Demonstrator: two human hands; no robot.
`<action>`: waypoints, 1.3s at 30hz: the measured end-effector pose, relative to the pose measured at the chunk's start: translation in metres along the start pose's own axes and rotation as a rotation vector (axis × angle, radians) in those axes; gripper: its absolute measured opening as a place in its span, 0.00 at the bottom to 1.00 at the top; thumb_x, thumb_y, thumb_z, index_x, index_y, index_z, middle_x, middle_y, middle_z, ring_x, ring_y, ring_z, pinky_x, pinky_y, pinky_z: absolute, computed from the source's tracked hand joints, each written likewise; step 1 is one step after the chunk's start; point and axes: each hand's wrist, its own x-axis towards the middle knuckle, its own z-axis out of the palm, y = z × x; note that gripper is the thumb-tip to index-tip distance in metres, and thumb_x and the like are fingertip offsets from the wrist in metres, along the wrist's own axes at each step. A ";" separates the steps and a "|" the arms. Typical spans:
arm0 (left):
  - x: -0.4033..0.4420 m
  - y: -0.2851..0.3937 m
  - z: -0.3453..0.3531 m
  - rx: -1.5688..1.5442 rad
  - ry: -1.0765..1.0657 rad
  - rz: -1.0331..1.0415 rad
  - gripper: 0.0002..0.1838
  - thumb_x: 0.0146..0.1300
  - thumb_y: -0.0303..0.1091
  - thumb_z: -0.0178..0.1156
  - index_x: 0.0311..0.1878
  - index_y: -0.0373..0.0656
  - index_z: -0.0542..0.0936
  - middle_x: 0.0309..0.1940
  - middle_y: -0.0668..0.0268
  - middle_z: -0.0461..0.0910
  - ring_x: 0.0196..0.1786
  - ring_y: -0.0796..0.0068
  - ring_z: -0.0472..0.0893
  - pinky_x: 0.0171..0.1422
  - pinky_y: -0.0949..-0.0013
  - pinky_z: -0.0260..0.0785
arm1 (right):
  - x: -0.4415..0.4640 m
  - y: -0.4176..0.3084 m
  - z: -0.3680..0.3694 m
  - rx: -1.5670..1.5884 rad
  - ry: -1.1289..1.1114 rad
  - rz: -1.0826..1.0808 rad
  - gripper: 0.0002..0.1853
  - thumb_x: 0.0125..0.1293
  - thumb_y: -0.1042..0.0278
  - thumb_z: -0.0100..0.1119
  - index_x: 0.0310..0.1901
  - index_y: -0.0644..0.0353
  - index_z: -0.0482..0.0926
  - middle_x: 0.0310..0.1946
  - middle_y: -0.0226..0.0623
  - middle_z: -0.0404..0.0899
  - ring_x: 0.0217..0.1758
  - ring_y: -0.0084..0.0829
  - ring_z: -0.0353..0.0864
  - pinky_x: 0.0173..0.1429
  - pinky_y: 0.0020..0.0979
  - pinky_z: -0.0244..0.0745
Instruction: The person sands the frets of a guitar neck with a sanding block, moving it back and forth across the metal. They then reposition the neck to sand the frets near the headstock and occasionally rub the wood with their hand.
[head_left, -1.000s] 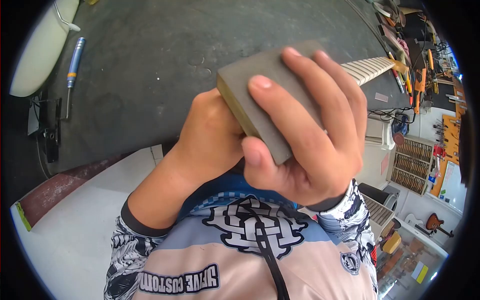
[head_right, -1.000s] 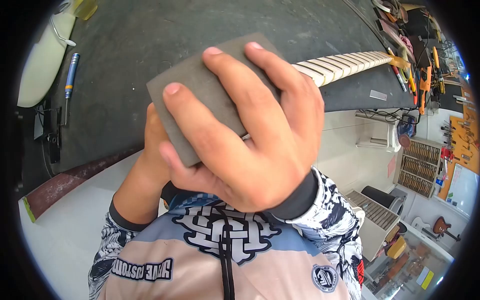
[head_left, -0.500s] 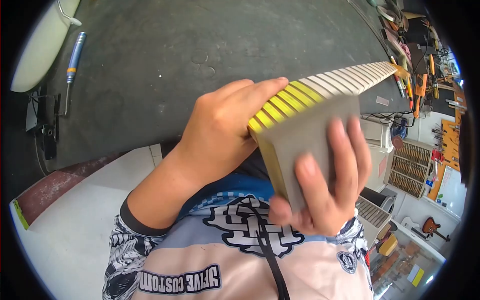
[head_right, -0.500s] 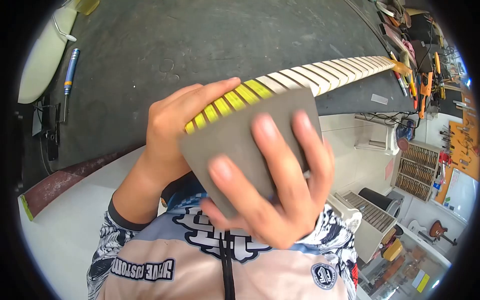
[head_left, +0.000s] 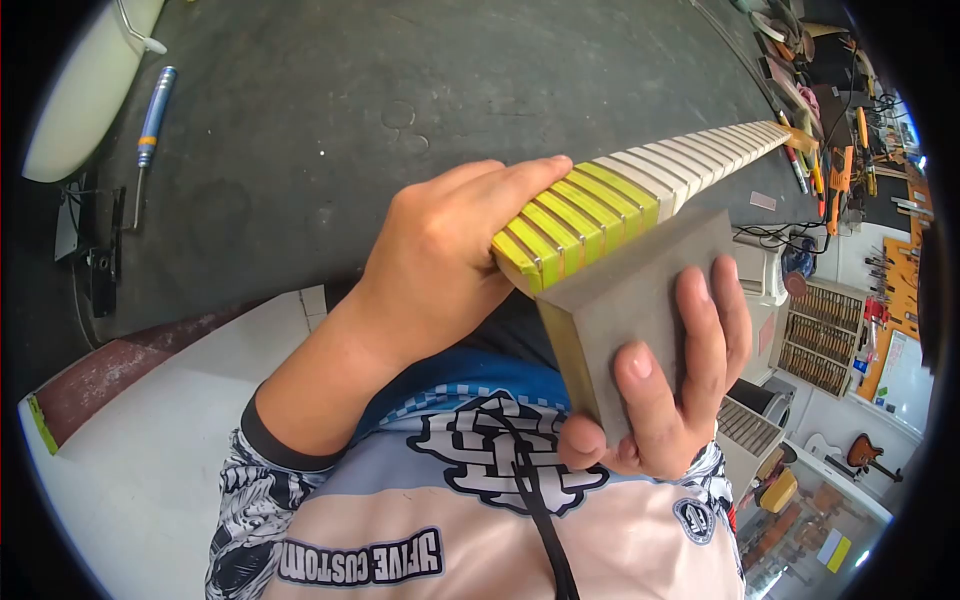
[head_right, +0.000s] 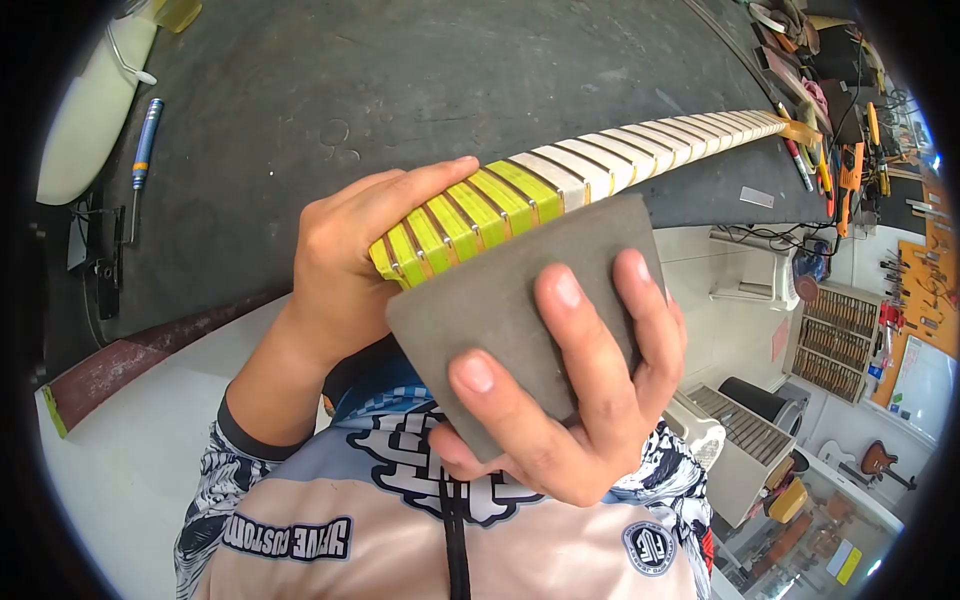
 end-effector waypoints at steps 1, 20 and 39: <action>0.000 -0.001 0.000 0.008 0.002 0.005 0.26 0.51 0.29 0.74 0.57 0.38 0.86 0.38 0.57 0.89 0.34 0.61 0.86 0.38 0.65 0.78 | 0.006 -0.001 0.002 0.003 -0.001 0.000 0.28 0.79 0.39 0.45 0.67 0.51 0.75 0.62 0.68 0.76 0.65 0.74 0.75 0.67 0.65 0.73; -0.005 -0.012 -0.001 -0.040 -0.045 0.111 0.28 0.49 0.23 0.72 0.58 0.38 0.82 0.40 0.55 0.87 0.40 0.51 0.86 0.42 0.58 0.80 | 0.063 0.015 0.036 0.049 0.064 -0.085 0.25 0.75 0.45 0.56 0.53 0.60 0.86 0.51 0.63 0.85 0.57 0.64 0.83 0.63 0.55 0.80; 0.002 -0.001 0.000 -0.007 0.017 0.022 0.29 0.49 0.24 0.77 0.58 0.38 0.85 0.38 0.56 0.88 0.37 0.61 0.87 0.42 0.66 0.79 | -0.003 0.005 -0.006 -0.010 0.012 0.017 0.30 0.84 0.42 0.29 0.74 0.51 0.66 0.66 0.70 0.72 0.66 0.75 0.75 0.67 0.67 0.71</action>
